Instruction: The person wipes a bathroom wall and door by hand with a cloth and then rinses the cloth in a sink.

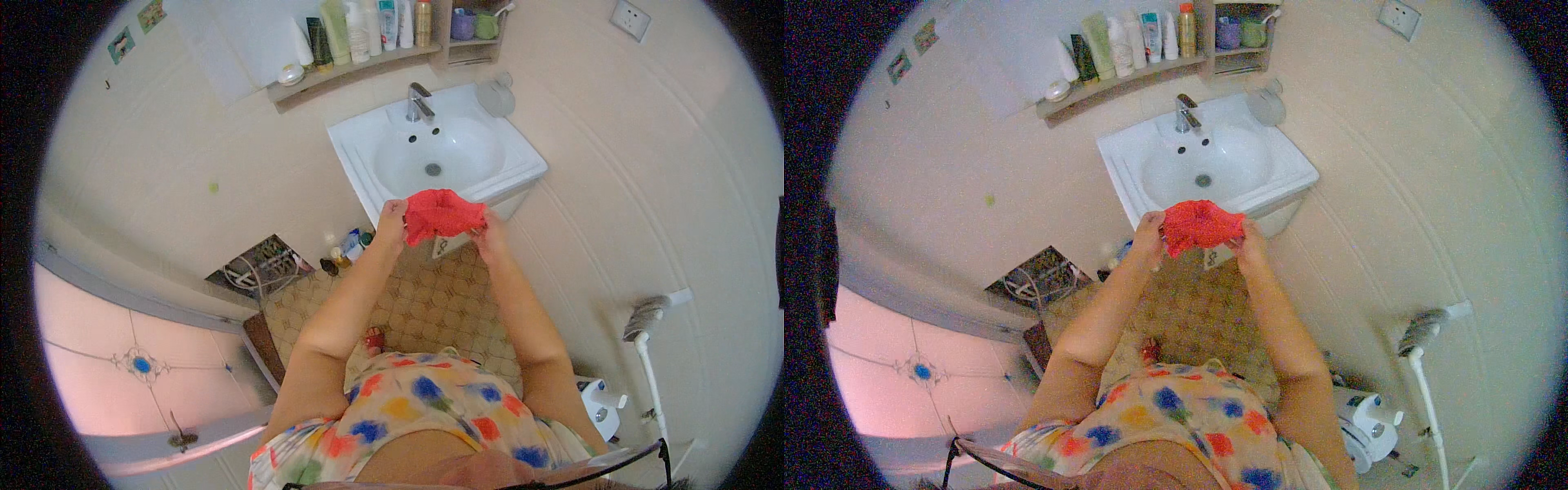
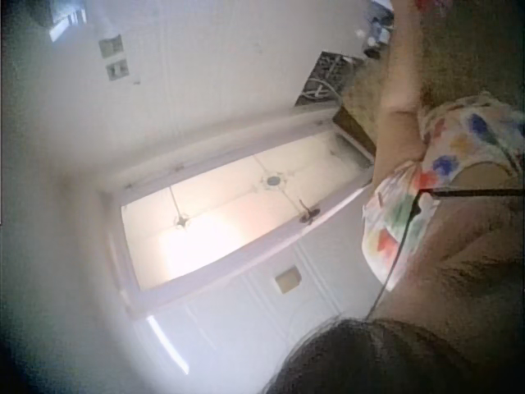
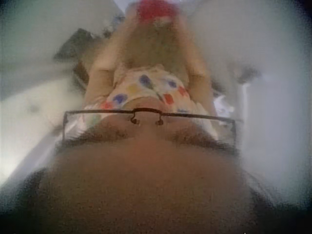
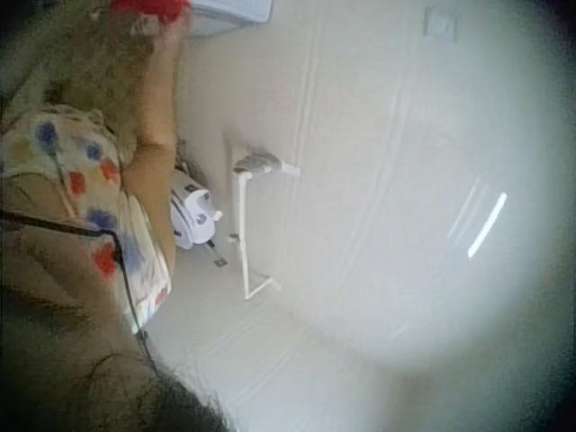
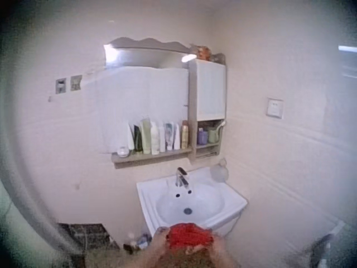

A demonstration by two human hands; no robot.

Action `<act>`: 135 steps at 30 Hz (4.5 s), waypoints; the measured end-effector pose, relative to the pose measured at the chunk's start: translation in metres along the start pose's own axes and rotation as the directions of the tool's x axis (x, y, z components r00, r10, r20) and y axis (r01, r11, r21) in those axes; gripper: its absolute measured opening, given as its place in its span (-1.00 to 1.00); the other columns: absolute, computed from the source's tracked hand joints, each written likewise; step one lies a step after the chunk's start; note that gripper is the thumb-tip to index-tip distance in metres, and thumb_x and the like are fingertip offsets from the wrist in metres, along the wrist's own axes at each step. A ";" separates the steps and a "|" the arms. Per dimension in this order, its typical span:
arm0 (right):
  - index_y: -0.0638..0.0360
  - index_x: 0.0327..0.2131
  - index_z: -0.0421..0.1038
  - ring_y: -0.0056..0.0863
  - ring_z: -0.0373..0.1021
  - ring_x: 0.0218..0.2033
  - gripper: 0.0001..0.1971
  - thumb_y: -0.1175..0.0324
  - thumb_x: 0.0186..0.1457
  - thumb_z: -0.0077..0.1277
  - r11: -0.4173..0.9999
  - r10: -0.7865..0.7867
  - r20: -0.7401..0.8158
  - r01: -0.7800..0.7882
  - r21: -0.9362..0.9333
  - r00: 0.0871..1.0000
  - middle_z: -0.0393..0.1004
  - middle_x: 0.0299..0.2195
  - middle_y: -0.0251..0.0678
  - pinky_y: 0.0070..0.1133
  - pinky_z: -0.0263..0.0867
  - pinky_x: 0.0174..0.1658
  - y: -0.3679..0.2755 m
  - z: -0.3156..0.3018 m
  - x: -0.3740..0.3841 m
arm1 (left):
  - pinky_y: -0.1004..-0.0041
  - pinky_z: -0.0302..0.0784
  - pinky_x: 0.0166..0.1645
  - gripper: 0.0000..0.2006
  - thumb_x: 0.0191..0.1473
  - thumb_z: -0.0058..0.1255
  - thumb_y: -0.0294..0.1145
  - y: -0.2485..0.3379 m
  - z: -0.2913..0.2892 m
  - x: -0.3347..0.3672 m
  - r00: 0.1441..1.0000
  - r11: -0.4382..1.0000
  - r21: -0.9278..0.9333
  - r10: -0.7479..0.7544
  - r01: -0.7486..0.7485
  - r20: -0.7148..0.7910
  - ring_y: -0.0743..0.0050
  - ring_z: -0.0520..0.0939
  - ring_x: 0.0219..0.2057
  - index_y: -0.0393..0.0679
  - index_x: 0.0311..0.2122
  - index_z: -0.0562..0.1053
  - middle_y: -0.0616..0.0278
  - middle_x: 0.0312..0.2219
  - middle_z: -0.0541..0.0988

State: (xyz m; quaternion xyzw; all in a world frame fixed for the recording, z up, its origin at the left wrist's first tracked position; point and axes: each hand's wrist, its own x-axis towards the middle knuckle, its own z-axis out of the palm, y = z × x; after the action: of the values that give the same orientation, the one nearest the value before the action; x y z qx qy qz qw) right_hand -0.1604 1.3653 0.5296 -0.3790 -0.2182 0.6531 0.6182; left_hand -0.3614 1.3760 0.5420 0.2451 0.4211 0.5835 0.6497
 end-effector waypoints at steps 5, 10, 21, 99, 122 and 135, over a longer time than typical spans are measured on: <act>0.12 -0.32 0.25 -0.54 0.29 -0.38 -0.79 0.25 0.04 -0.30 0.994 -0.082 -0.059 0.077 -0.083 0.995 0.37 -0.40 -0.40 -0.54 0.27 -0.33 -0.004 0.037 0.019 | 0.50 0.32 -0.31 -0.86 -0.02 -0.16 -0.32 0.046 -0.038 0.041 0.994 0.970 0.237 0.020 -0.045 0.108 0.56 0.37 -0.41 -0.12 -0.37 0.25 0.35 -0.46 0.36; 0.12 -0.33 0.26 -0.54 0.29 -0.39 -0.79 0.26 0.05 -0.33 0.985 -0.167 -0.208 0.154 -0.074 0.964 0.37 -0.45 -0.39 -0.60 0.30 -0.42 0.006 0.084 0.033 | 0.47 0.32 -0.27 -0.87 -0.05 -0.14 -0.30 0.077 -0.063 0.086 0.974 0.946 0.315 0.006 -0.080 0.228 0.50 0.39 -0.37 -0.08 -0.38 0.27 0.35 -0.44 0.36; 0.10 -0.29 0.22 -0.48 0.27 -0.25 -0.81 0.26 0.06 -0.29 0.945 -0.327 -0.088 0.325 -0.031 0.941 0.33 -0.31 -0.36 -0.46 0.22 -0.20 -0.019 0.111 0.110 | 0.57 0.32 -0.33 -0.83 -0.03 -0.14 -0.31 0.112 -0.032 0.153 0.967 0.987 0.159 -0.034 -0.007 0.254 0.50 0.42 -0.40 -0.13 -0.36 0.24 0.26 -0.41 0.40; 0.21 -0.51 0.26 -0.29 0.32 -0.54 -0.71 0.16 -0.13 -0.01 0.327 0.482 0.516 0.401 -0.856 0.708 0.36 -0.55 -0.18 -0.43 0.21 -0.45 0.015 0.041 0.279 | 0.31 0.40 -0.29 -0.61 0.03 -0.31 -0.01 -0.158 -0.020 0.328 0.976 0.695 -0.687 -0.180 0.212 0.119 0.30 0.47 -0.43 -0.16 -0.39 0.38 0.18 -0.48 0.46; 0.13 -0.33 0.36 -0.28 0.26 -0.22 -0.78 0.38 -0.16 -0.08 -0.380 0.604 0.512 0.785 -0.488 0.611 0.33 -0.29 -0.15 -0.39 0.18 -0.18 0.056 -0.023 0.358 | 0.37 0.45 -0.43 -0.52 -0.27 0.00 -0.59 -0.155 -0.041 0.307 0.938 0.975 0.141 -0.117 0.171 -0.326 0.33 0.49 -0.42 -0.09 -0.12 0.25 0.23 -0.41 0.47; 0.20 -0.32 0.32 -0.60 0.25 -0.37 -0.82 0.41 -0.05 -0.10 0.554 0.574 0.531 0.182 -0.812 0.623 0.35 -0.43 -0.39 -0.65 0.18 -0.27 -0.026 0.007 0.406 | 0.31 0.29 -0.09 -0.62 -0.28 0.02 -0.35 -0.043 -0.016 0.305 0.992 0.264 0.959 0.039 0.105 -0.119 0.06 0.39 -0.18 0.00 -0.21 0.38 -0.02 -0.25 0.40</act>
State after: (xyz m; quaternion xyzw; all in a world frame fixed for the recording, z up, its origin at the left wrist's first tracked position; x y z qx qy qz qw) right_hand -0.1280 1.7651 0.4623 -0.3322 -0.6758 0.6439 0.1352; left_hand -0.3619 1.6588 0.4192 0.5448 0.7312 0.2083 0.3537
